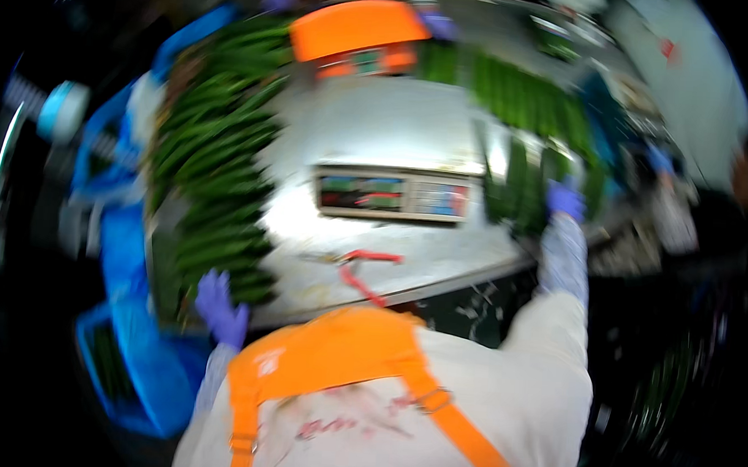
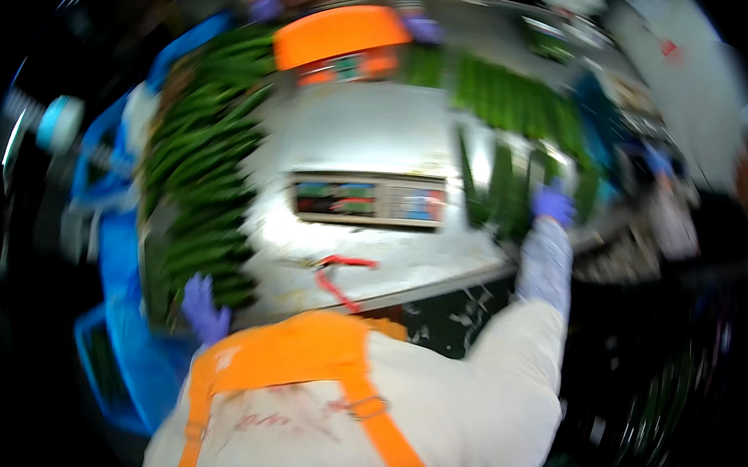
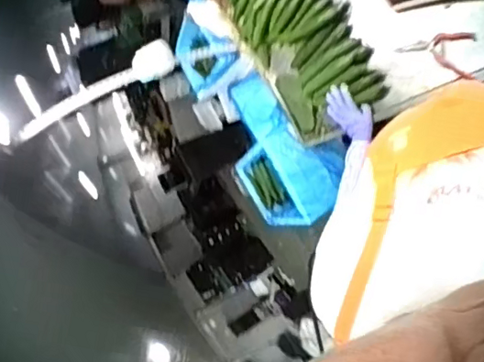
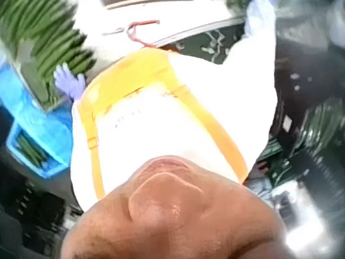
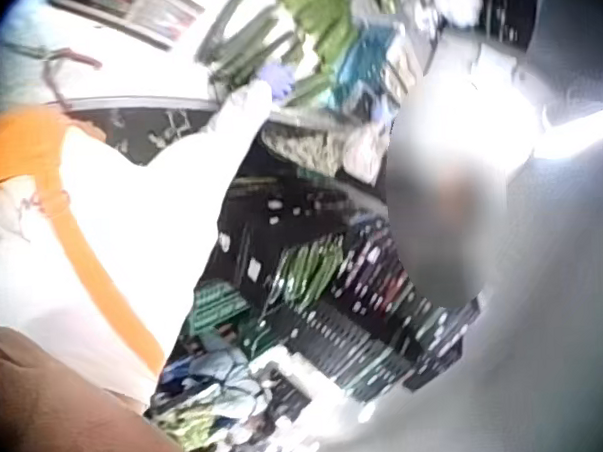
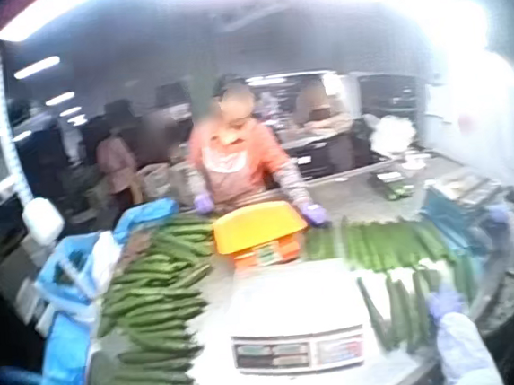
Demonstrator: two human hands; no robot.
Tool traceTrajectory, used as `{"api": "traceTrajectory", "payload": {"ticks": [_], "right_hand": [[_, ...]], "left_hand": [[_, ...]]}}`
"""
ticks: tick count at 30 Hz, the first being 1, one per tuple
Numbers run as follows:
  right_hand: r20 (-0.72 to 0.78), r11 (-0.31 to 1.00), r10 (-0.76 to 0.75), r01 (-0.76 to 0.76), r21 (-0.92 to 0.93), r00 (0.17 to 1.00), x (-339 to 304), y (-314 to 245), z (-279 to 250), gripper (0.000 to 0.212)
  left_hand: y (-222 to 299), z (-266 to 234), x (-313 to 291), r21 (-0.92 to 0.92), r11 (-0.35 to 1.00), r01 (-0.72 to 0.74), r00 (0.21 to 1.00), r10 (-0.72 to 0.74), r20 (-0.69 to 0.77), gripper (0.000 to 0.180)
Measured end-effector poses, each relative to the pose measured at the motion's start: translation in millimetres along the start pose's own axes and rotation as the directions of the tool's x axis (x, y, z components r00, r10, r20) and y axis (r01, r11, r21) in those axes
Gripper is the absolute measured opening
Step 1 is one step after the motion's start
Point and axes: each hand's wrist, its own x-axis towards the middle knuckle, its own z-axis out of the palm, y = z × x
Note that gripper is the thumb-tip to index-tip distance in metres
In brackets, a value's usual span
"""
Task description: The person sorts cucumbers by size and quality at a metal processing station, using scissors to trim stems and placing individual cucumbers on a digital scale before arranging them on the table or in blue crates.
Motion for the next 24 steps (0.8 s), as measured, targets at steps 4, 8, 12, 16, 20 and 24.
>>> {"api": "traceTrajectory", "payload": {"ticks": [4,8,12,16,20,24], "right_hand": [[-0.706,0.709,-0.328,0.658,0.255,0.627,-42.5,-7.9,-49.8,0.046],[-0.749,0.01,-0.538,0.891,0.454,0.387,-215.2,-132.5,-133.3,0.044],[-0.427,-0.29,-0.903,0.794,0.534,-0.043,-371.9,-232.3,-138.0,0.074],[-0.402,-0.293,-0.909,0.848,0.442,-0.105,-437.4,-334.4,-93.3,0.073],[-0.102,-0.102,-0.992,0.929,0.357,-0.07,-464.4,-393.9,-78.7,0.062],[-0.109,-0.174,-0.985,0.832,0.527,-0.137,-470.2,-389.3,-71.0,0.048]], "left_hand": [[11.4,-10.6,30.4,0.025,0.998,0.056,0.995,-0.058,0.085,0.078],[8.2,-4.8,14.2,0.049,0.992,0.112,0.988,-0.117,0.105,0.078],[3.7,-6.1,0.8,-0.016,0.985,0.173,0.977,-0.17,0.126,0.081],[0.0,-2.1,9.3,-0.064,0.986,0.152,0.983,-0.144,0.115,0.082],[0.3,-2.2,13.1,-0.101,0.983,0.152,0.981,-0.138,0.135,0.081],[-2.5,-4.3,11.4,-0.101,0.981,0.164,0.974,-0.144,0.176,0.079]]}}
